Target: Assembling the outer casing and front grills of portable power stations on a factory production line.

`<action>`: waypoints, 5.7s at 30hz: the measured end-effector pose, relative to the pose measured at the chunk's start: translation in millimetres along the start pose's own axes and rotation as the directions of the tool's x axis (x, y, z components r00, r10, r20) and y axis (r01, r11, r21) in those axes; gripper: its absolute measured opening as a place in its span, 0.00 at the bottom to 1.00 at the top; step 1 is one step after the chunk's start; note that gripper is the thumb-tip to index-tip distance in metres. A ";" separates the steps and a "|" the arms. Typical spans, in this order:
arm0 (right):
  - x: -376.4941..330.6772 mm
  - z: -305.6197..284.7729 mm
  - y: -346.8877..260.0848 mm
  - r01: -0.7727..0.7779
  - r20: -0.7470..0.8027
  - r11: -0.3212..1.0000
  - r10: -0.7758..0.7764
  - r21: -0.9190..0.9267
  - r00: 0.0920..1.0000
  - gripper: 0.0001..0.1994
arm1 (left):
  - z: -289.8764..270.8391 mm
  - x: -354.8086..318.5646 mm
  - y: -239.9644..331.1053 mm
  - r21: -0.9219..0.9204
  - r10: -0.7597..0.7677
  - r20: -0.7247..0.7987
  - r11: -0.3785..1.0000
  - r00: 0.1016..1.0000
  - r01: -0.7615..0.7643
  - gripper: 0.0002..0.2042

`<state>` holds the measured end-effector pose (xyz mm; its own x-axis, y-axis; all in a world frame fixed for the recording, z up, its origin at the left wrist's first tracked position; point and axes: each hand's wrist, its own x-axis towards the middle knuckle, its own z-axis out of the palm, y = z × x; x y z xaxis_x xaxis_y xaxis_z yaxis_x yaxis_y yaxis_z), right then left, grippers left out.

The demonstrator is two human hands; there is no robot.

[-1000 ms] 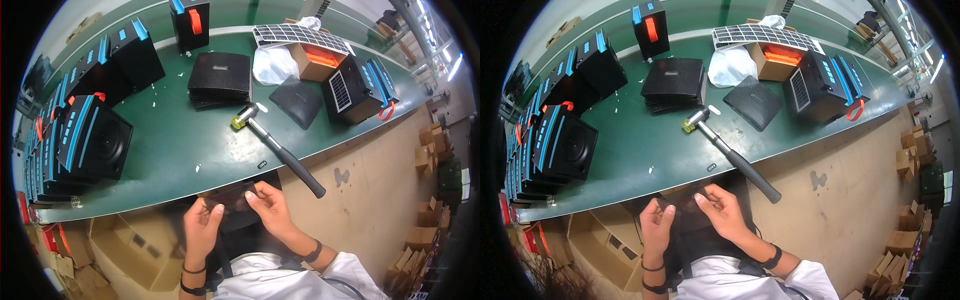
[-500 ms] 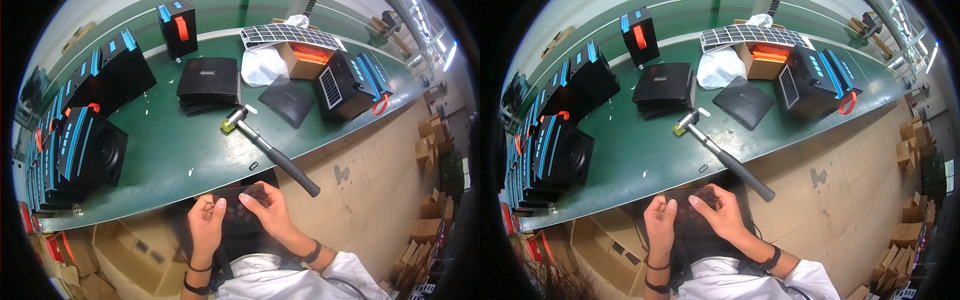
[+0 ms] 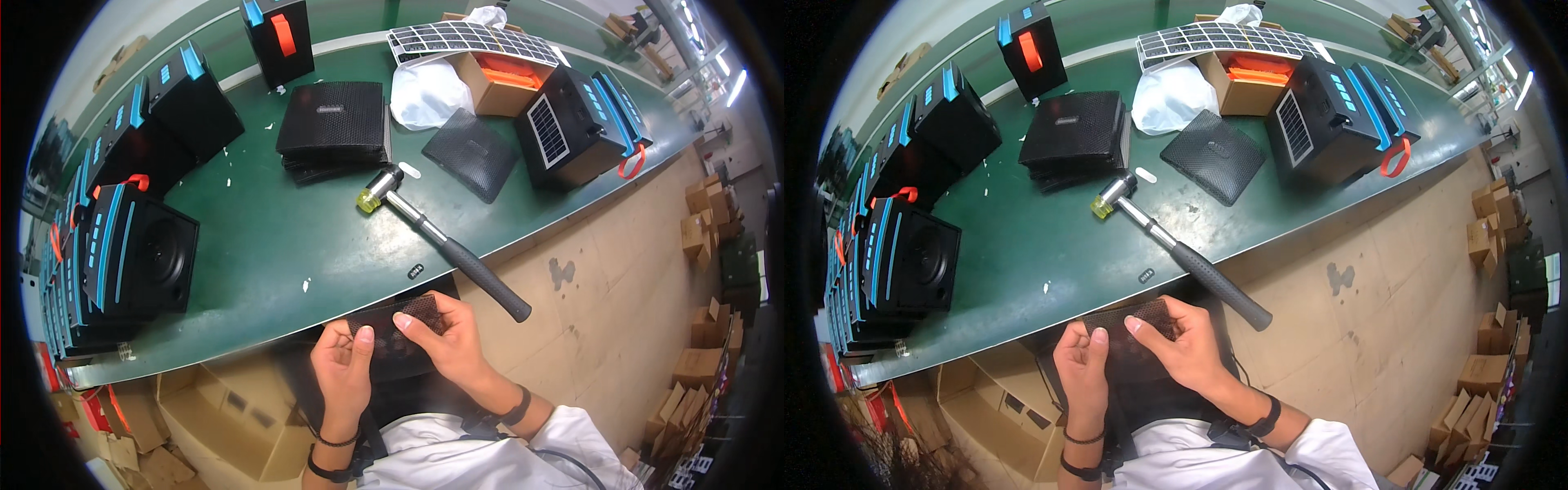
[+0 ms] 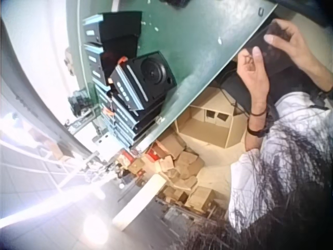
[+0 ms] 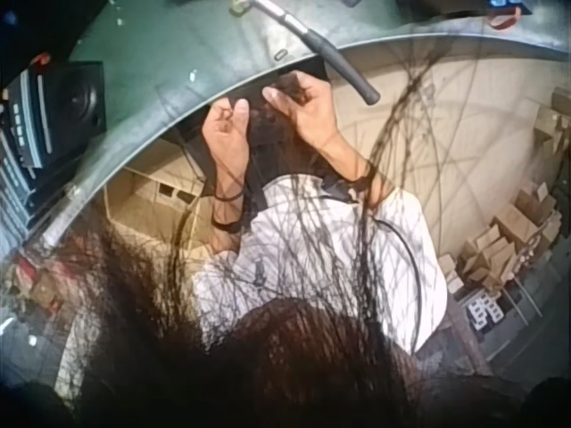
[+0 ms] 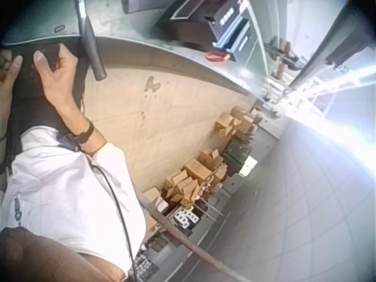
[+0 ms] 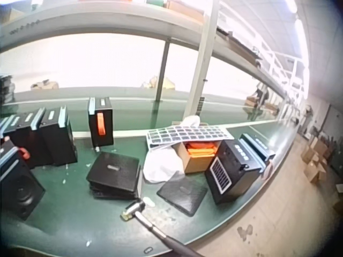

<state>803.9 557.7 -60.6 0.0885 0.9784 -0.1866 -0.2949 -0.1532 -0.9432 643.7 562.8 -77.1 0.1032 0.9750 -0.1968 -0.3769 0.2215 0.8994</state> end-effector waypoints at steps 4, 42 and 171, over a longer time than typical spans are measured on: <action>1.5 -1.2 -0.8 0.006 -0.001 0.999 -0.006 -0.033 1.000 0.06 | 1.5 -0.4 -2.9 0.032 0.006 -0.021 0.999 1.000 -0.005 0.06; -25.4 4.3 -34.8 0.055 0.339 0.995 -0.080 0.085 0.937 0.20 | -74.9 103.1 253.1 0.966 0.533 0.045 -0.240 0.845 0.100 0.39; 92.7 19.0 -65.4 0.212 0.607 0.958 -0.286 0.191 0.742 0.43 | -59.0 53.1 85.5 0.340 0.724 0.068 0.630 0.686 -0.699 0.37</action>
<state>813.2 661.1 -10.9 -0.4273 0.8537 0.2978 -0.4459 0.0876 -0.8908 562.6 634.5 -33.7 -0.1401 0.8280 0.5430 0.0035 -0.5480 0.8365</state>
